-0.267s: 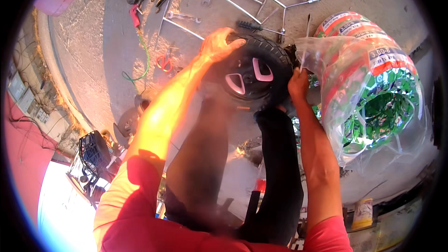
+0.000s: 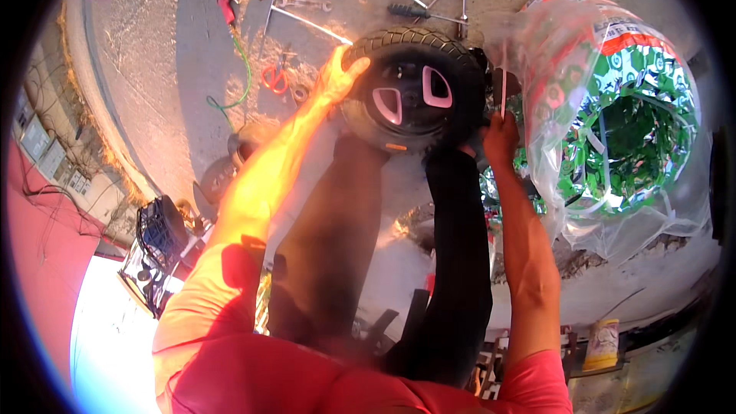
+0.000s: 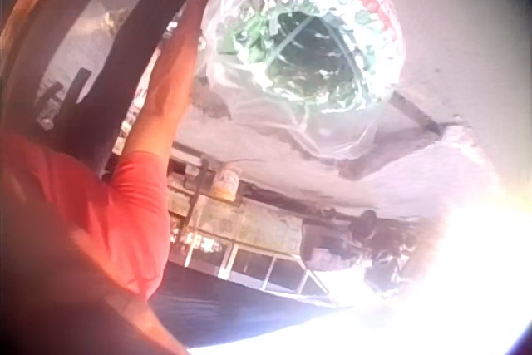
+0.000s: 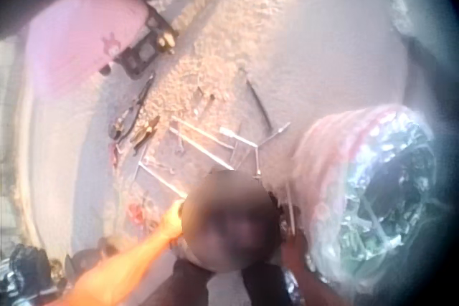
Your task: The person mounts a tire onto a rim by hand and uses a metal tool to pry the tire bead into place while holding the wheel.
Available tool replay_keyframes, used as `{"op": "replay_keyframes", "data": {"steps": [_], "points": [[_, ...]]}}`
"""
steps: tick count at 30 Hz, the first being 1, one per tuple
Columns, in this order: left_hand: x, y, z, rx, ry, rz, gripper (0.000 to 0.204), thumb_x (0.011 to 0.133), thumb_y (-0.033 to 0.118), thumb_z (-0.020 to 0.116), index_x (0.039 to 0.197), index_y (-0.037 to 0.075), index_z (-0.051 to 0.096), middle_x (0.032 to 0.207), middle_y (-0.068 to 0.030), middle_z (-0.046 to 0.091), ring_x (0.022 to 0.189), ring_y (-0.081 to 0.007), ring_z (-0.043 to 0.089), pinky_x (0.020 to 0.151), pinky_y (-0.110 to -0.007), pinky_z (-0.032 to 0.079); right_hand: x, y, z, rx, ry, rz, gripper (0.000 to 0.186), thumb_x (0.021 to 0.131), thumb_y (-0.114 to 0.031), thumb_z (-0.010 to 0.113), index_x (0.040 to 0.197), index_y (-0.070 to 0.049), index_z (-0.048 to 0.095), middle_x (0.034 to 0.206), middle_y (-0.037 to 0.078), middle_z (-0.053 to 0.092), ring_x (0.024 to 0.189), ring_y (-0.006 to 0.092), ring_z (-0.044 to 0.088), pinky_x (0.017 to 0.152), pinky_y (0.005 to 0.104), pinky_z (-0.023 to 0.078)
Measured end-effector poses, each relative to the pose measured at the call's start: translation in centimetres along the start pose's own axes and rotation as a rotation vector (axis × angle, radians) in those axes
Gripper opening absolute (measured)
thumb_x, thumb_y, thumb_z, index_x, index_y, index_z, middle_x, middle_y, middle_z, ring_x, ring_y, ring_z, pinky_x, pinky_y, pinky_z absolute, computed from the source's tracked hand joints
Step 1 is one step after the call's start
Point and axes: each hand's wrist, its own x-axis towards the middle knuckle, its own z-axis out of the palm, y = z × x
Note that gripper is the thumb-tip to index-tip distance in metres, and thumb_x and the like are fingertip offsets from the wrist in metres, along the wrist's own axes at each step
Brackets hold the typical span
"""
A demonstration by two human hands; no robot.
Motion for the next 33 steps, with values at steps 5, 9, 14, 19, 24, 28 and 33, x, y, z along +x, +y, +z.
{"op": "replay_keyframes", "data": {"steps": [5, 9, 14, 19, 24, 28, 33], "points": [[0.2, -1.3, -0.6, -0.057, -0.014, -0.066, 0.085, 0.083, 0.07, 0.071, 0.138, 0.006, 0.055, 0.132, -0.0229, 0.065, 0.127, -0.0343, 0.06, 0.106, -0.044, 0.046, -7.8, -3.2, -6.0, -0.029, -0.258, 0.033, 0.038, 0.105, -0.037, 0.052, 0.114, -0.004, 0.068, 0.093, 0.017, 0.07, 0.086, 0.0333, 0.067, 0.082, 0.0438, 0.051], [0.5, -2.2, 0.0, -0.068, -0.073, -0.058, 0.089, 0.083, 0.071, 0.072, 0.139, 0.005, 0.054, 0.132, -0.0223, 0.065, 0.127, -0.0334, 0.059, 0.107, -0.044, 0.045, -12.9, -3.2, -7.8, -0.047, -0.232, 0.043, 0.04, 0.104, -0.04, 0.054, 0.103, -0.004, 0.071, 0.084, 0.015, 0.069, 0.079, 0.0282, 0.066, 0.077, 0.0407, 0.051], [1.6, -1.6, -0.7, -0.113, -0.153, -0.021, 0.095, 0.085, 0.069, 0.071, 0.147, 0.001, 0.046, 0.14, -0.0239, 0.06, 0.134, -0.0328, 0.055, 0.112, -0.043, 0.042, -17.1, -6.8, -7.7, -0.163, -0.249, 0.079, 0.043, 0.104, -0.042, 0.054, 0.093, -0.004, 0.07, 0.074, 0.015, 0.063, 0.07, 0.0278, 0.061, 0.068, 0.0428, 0.047], [2.2, -3.2, -1.1, -0.128, -0.148, -0.035, 0.098, 0.085, 0.069, 0.072, 0.147, -0.002, 0.044, 0.141, -0.0252, 0.058, 0.135, -0.0328, 0.053, 0.112, -0.043, 0.042, -19.5, -9.4, -5.9, -0.145, -0.235, 0.009, 0.041, 0.103, -0.043, 0.055, 0.095, -0.007, 0.072, 0.08, 0.019, 0.066, 0.077, 0.0315, 0.067, 0.069, 0.0436, 0.049], [2.4, -2.6, -0.2, -0.292, -0.297, -0.06, 0.103, 0.081, 0.069, 0.076, 0.145, -0.006, 0.046, 0.144, -0.0269, 0.055, 0.137, -0.0324, 0.052, 0.113, -0.042, 0.041, -17.4, -8.2, -5.0, -0.341, -0.242, -0.101, 0.038, 0.1, -0.043, 0.058, 0.099, -0.009, 0.074, 0.085, 0.017, 0.071, 0.079, 0.038, 0.068, 0.072, 0.0473, 0.052], [-1.7, 1.1, -4.2, -0.264, -0.325, 0.044, 0.09, 0.08, 0.059, 0.082, 0.14, -0.002, 0.055, 0.135, -0.0205, 0.063, 0.128, -0.0275, 0.058, 0.109, -0.04, 0.044, -14.7, -9.1, -3.1, -0.42, -0.275, -0.18, 0.033, 0.098, -0.038, 0.063, 0.097, -0.007, 0.073, 0.085, 0.018, 0.071, 0.079, 0.037, 0.069, 0.072, 0.0458, 0.053], [-0.4, -0.2, -2.9, -0.279, -0.393, -0.145, 0.094, 0.079, 0.062, 0.081, 0.143, -0.002, 0.053, 0.132, -0.0201, 0.066, 0.127, -0.0275, 0.06, 0.109, -0.04, 0.044, -12.5, -9.3, -2.2, -0.439, -0.278, -0.194, 0.031, 0.097, -0.036, 0.066, 0.096, -0.007, 0.073, 0.093, 0.016, 0.073, 0.083, 0.0354, 0.07, 0.074, 0.0452, 0.054]]}}
